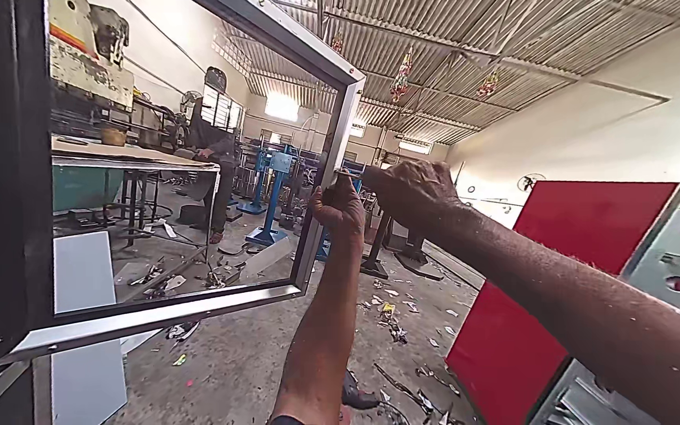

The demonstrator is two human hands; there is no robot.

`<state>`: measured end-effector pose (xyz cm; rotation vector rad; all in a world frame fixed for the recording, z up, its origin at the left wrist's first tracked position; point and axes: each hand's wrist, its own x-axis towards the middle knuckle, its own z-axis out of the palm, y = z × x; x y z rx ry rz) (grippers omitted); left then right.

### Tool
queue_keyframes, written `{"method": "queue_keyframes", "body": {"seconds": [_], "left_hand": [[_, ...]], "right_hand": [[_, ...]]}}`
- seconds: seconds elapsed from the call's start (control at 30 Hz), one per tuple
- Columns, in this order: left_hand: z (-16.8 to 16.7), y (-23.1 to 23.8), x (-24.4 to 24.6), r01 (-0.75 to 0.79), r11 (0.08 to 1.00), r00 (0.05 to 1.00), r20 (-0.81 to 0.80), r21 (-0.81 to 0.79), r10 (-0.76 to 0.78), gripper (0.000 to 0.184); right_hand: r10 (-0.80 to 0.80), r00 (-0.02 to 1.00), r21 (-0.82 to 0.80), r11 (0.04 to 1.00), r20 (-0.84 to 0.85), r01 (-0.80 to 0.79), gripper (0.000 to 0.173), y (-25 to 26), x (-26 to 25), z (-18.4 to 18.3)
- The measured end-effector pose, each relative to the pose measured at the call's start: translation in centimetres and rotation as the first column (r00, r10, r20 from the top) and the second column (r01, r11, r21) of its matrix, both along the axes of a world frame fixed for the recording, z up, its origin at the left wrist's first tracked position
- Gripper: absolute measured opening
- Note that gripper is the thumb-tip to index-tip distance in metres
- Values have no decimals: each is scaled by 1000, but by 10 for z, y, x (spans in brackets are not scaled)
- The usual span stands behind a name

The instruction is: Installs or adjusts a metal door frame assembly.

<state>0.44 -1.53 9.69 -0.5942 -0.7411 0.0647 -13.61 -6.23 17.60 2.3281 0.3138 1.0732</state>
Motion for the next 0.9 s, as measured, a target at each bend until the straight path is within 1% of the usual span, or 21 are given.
{"method": "queue_keyframes", "body": {"seconds": [0.03, 0.07, 0.13, 0.2, 0.27, 0.33, 0.37, 0.4, 0.5, 0.57, 0.63, 0.67, 0.73, 0.8, 0.83, 0.9], "left_hand": [[-1, 2, 0, 0, 1000, 1000, -1, 5, 0, 41], [-2, 4, 0, -5, 1000, 1000, -7, 11, 5, 39], [-1, 6, 3, 3, 1000, 998, -60, 6, -3, 33], [-2, 5, 6, -2, 1000, 999, -51, 5, 2, 31], [-4, 5, 7, -3, 1000, 998, -63, -1, 3, 29], [-4, 6, 5, -9, 1000, 996, -89, 3, 9, 31], [-4, 7, 5, -8, 1000, 996, -94, 2, 8, 32], [-4, 7, 4, 1, 1000, 995, -98, 1, -1, 32], [-3, 9, 1, 33, 999, 992, -123, 4, -32, 30], [-4, 9, 3, 40, 999, 993, -114, 6, -39, 31], [-4, 9, 3, 42, 999, 992, -116, 3, -41, 31], [-4, 9, 3, 42, 999, 993, -112, -5, -42, 32], [-3, 9, 2, 47, 999, 993, -111, -9, -48, 33], [-4, 9, 3, 54, 998, 992, -110, -14, -55, 34], [-4, 9, 4, 60, 998, 992, -107, -16, -62, 35], [-4, 10, 3, 62, 998, 993, -104, -16, -64, 35]], "right_hand": [[-29, 998, 49, 998, -53, 32, 19, 4, 1, 5], [-17, 997, 73, 997, -73, 22, 20, 5, 6, 8], [68, 995, 95, 994, -76, -60, 28, 3, 15, 13], [120, 986, 93, 990, -112, -110, 36, 3, 18, 17], [126, 988, 13, 992, -83, -126, 25, 3, 17, 17], [164, 986, -80, 983, 12, -163, 10, -1, 16, 14], [160, 986, -99, 983, 50, -155, 10, -2, 14, 12], [140, 988, -81, 988, 63, -135, 15, -2, 11, 11], [54, 998, 47, 997, -21, -53, 20, 2, 7, 11], [58, 997, 78, 996, -56, -54, 25, 2, 12, 11], [131, 989, 53, 990, -62, -128, 21, -1, 18, 11], [145, 988, 8, 989, -59, -145, 23, -2, 18, 11], [184, 983, -71, 980, 4, -183, 19, -3, 17, 11], [179, 980, -123, 978, 87, -167, 12, -4, 12, 10], [148, 985, -109, 985, 94, -137, 12, -3, 9, 10], [62, 998, -19, 998, 20, -62, 15, 1, 6, 11]]}}
